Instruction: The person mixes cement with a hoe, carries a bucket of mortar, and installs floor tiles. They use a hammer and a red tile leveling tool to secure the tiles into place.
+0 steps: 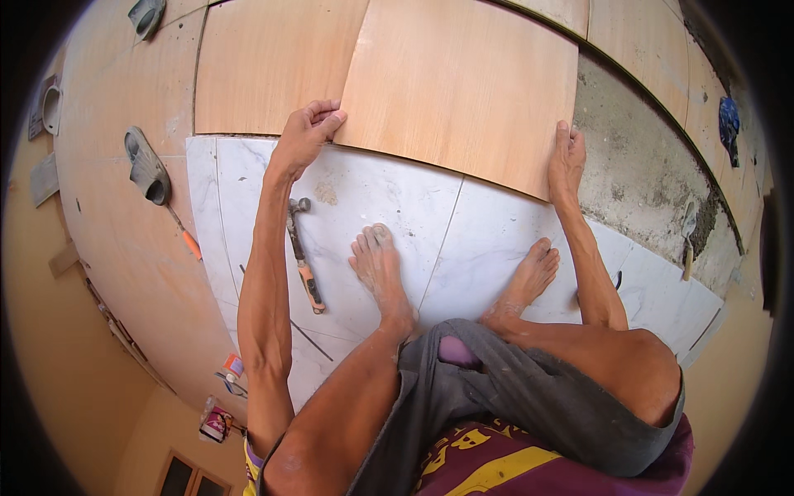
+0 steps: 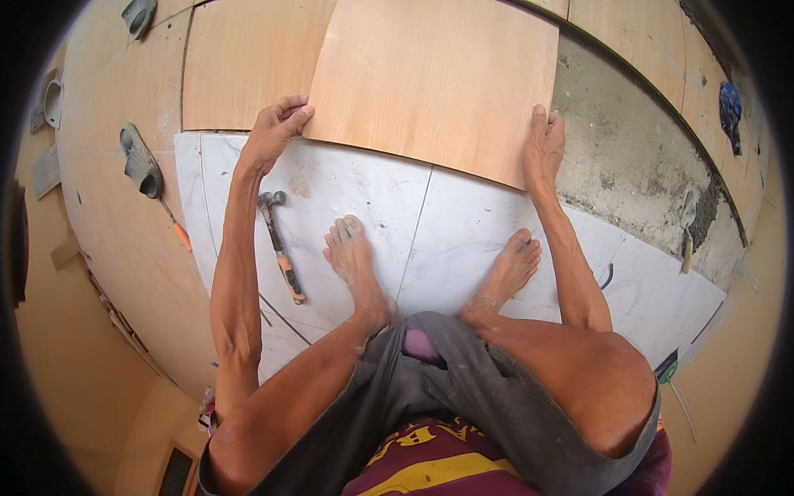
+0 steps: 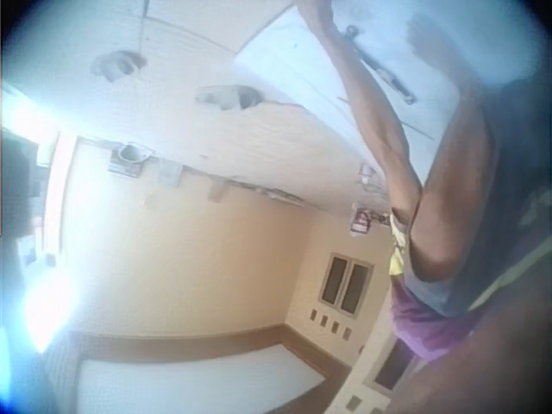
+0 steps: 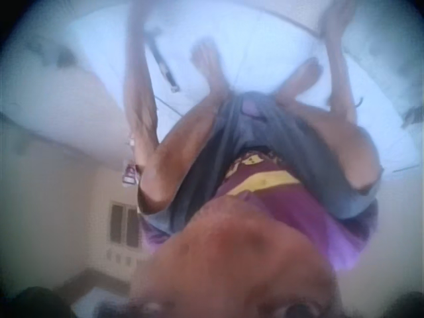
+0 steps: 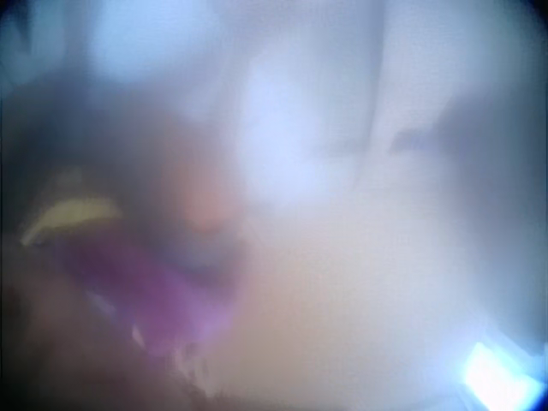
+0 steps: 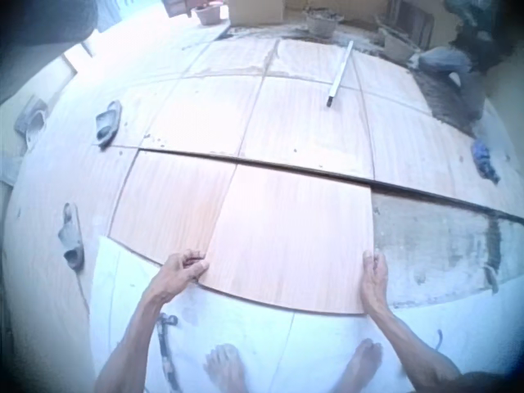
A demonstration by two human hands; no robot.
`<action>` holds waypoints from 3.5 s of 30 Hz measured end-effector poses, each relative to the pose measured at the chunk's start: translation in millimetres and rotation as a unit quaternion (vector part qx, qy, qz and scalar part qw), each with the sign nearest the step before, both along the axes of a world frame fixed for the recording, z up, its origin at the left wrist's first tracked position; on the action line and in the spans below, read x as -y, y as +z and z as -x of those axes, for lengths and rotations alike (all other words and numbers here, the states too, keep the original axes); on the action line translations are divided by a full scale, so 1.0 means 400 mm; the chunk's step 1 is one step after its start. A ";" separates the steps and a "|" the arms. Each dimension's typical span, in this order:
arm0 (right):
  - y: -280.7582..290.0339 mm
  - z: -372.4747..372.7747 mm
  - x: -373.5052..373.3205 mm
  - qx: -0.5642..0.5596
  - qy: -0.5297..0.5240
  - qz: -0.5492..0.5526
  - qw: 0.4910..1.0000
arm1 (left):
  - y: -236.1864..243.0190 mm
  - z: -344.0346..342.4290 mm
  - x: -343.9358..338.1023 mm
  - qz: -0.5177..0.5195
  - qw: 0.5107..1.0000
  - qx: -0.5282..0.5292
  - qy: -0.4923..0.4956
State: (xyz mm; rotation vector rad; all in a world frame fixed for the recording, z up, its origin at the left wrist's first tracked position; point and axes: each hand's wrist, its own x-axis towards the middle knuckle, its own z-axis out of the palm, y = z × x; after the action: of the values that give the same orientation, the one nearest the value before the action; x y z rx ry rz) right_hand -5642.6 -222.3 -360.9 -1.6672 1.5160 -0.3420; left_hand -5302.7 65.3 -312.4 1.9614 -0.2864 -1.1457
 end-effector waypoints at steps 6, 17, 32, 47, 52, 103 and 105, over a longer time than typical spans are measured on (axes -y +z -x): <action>0.066 0.012 -0.106 0.087 -0.044 -0.070 0.993 | 0.095 -0.016 -0.045 0.030 0.999 0.018 0.020; 0.113 -0.244 -0.340 0.179 0.027 -0.110 0.977 | 0.210 -0.154 -0.351 -0.041 0.991 0.100 0.078; 0.046 -0.597 -0.504 0.163 0.131 -0.112 0.971 | 0.106 -0.380 -0.635 -0.098 0.975 0.125 0.157; 0.039 -0.577 -0.408 0.065 0.296 -0.198 0.932 | 0.090 -0.406 -0.699 -0.110 0.956 0.139 0.234; 0.067 -0.557 -0.368 0.093 0.305 -0.263 0.911 | -0.090 -0.259 -0.983 -0.533 0.717 0.400 0.205; -0.027 -0.173 -0.061 0.168 0.615 -0.135 0.759 | 0.374 0.577 -0.320 -0.245 0.926 0.215 0.188; -0.015 -0.178 -0.063 0.114 0.649 -0.107 0.745 | 0.369 0.596 -0.360 -0.297 0.909 0.199 0.215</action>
State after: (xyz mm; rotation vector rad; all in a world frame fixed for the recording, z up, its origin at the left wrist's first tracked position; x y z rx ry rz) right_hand -5571.6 -196.9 -367.0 -1.9646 -0.0341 0.3765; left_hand -5541.1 209.2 -164.9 2.6201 0.3255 -0.5648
